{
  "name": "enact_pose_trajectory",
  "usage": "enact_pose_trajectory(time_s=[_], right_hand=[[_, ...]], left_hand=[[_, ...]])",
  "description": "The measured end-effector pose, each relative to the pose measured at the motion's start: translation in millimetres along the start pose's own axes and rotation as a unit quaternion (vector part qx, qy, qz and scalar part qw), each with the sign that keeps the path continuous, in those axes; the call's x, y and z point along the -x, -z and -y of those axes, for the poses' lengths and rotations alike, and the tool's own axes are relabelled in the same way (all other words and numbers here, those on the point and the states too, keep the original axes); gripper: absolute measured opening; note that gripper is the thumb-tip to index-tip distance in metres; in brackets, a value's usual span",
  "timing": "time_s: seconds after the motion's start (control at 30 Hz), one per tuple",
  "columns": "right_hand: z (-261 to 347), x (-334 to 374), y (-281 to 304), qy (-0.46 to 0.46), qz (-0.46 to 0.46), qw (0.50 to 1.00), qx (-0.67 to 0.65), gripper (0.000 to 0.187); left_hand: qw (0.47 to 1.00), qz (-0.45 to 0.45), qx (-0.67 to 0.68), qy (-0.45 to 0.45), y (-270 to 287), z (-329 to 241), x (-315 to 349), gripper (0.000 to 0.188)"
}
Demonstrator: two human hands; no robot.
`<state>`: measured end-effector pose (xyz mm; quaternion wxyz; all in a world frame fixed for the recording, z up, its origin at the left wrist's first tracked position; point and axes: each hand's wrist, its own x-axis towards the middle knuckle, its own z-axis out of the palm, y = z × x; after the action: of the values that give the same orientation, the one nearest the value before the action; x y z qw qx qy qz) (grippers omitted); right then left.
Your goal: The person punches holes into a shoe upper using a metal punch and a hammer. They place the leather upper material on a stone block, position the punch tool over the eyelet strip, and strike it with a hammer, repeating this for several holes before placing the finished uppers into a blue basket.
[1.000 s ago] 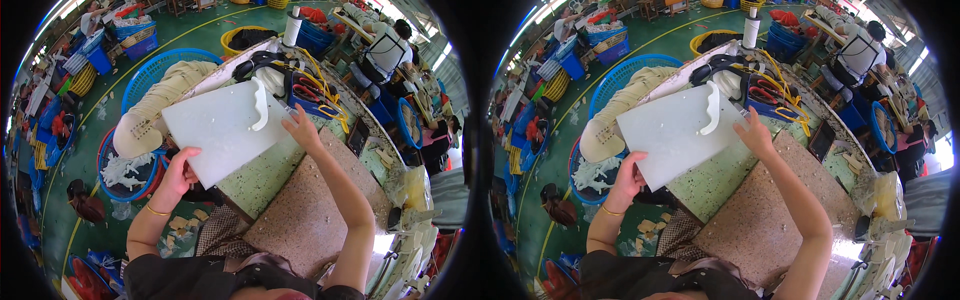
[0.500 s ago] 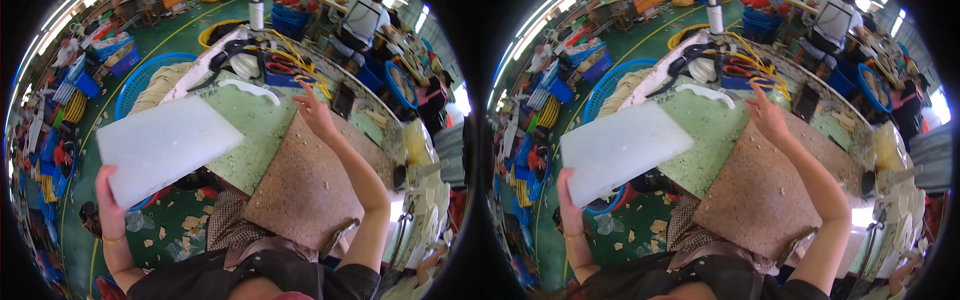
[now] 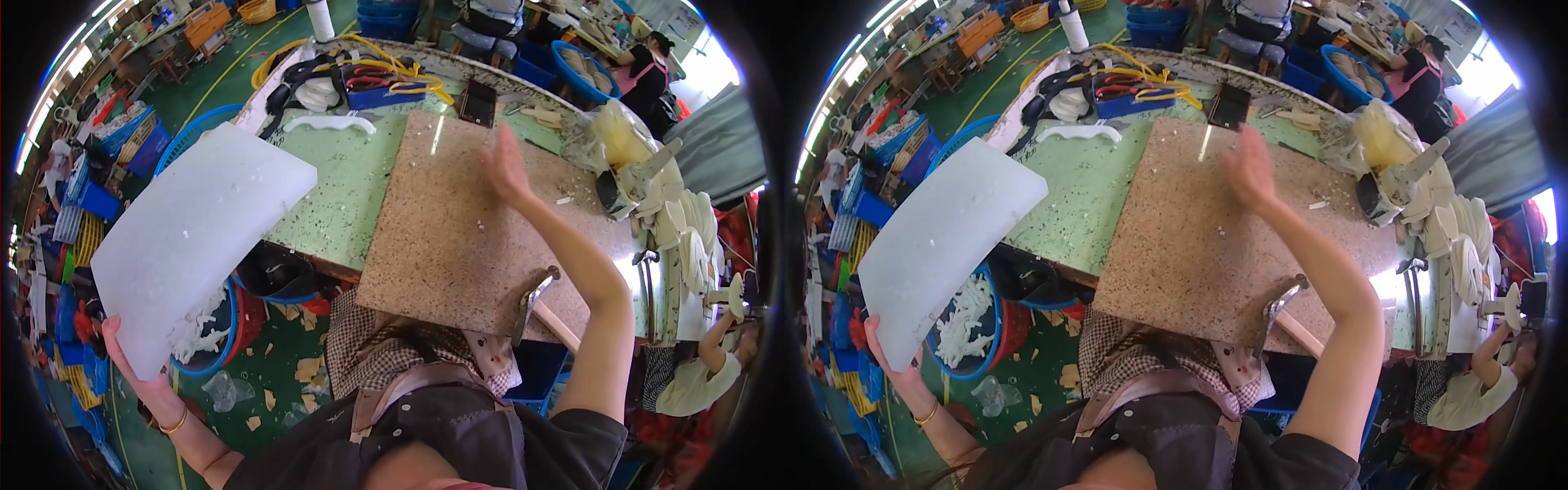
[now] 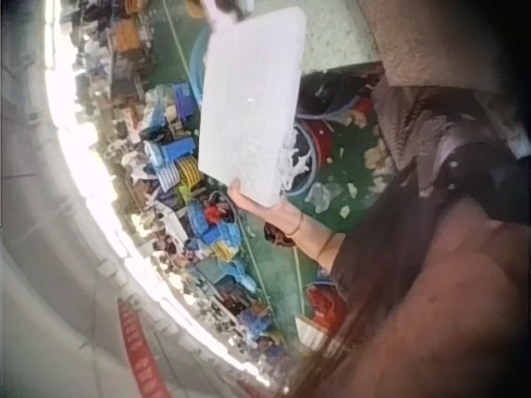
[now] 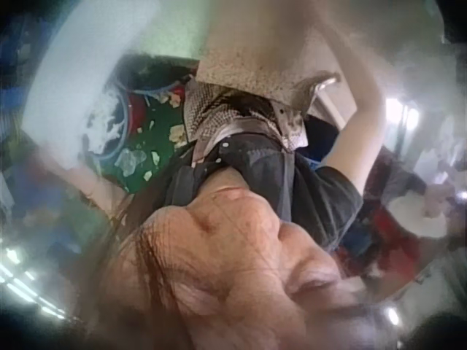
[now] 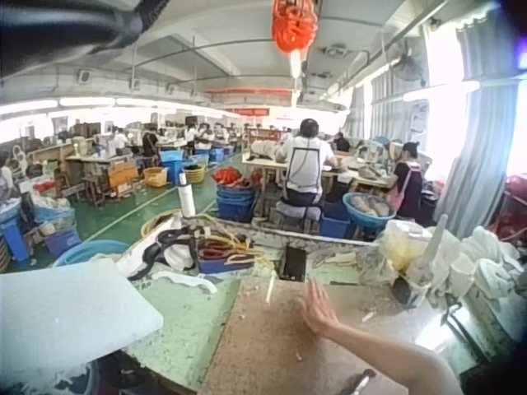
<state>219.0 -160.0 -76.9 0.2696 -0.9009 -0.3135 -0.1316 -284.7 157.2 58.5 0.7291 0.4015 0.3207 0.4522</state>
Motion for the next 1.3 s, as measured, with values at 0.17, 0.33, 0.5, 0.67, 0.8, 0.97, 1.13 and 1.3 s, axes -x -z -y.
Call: enact_pose_trajectory(time_s=[0.17, 0.33, 0.5, 0.67, 0.8, 0.97, 1.13, 1.3], right_hand=[[62.2, -6.4, -1.9, -0.036, 0.217, 0.973, 0.064, 0.066], [170.6, 68.1, -1.7, 0.278, 0.368, 0.872, -0.162, 0.062], [157.8, 76.1, 31.9, 0.057, 0.274, 0.960, 0.018, 0.057], [164.7, 139.0, 74.0, 0.235, 0.355, 0.858, -0.287, 0.044], [53.9, 174.9, 130.1, -0.040, 0.040, 0.990, -0.132, 0.015], [22.9, 262.4, 160.3, -0.089, 0.032, 0.995, 0.043, 0.038], [-11.9, 275.6, 170.0, -0.088, 0.067, 0.991, 0.073, 0.058], [-80.5, 284.7, 199.6, -0.182, -0.045, 0.982, 0.019, 0.058]], left_hand=[[0.998, 0.054, 0.013, -0.007, -12.1, 11.7, -0.7, 0.041], [0.989, 0.062, -0.084, -0.105, 16.4, 6.7, -22.1, 0.040], [0.997, 0.074, 0.015, -0.008, -14.5, 16.5, -23.4, 0.043], [0.992, 0.094, 0.009, 0.085, -82.3, 68.0, -27.0, 0.049], [0.980, 0.139, 0.017, 0.139, -104.4, 97.1, -12.3, 0.057], [0.934, 0.246, 0.014, 0.260, -144.7, 153.8, -6.6, 0.057], [0.889, 0.349, -0.002, 0.297, -182.7, 186.0, 12.3, 0.061], [0.830, 0.403, -0.025, 0.384, -205.4, 213.1, 16.2, 0.060]])
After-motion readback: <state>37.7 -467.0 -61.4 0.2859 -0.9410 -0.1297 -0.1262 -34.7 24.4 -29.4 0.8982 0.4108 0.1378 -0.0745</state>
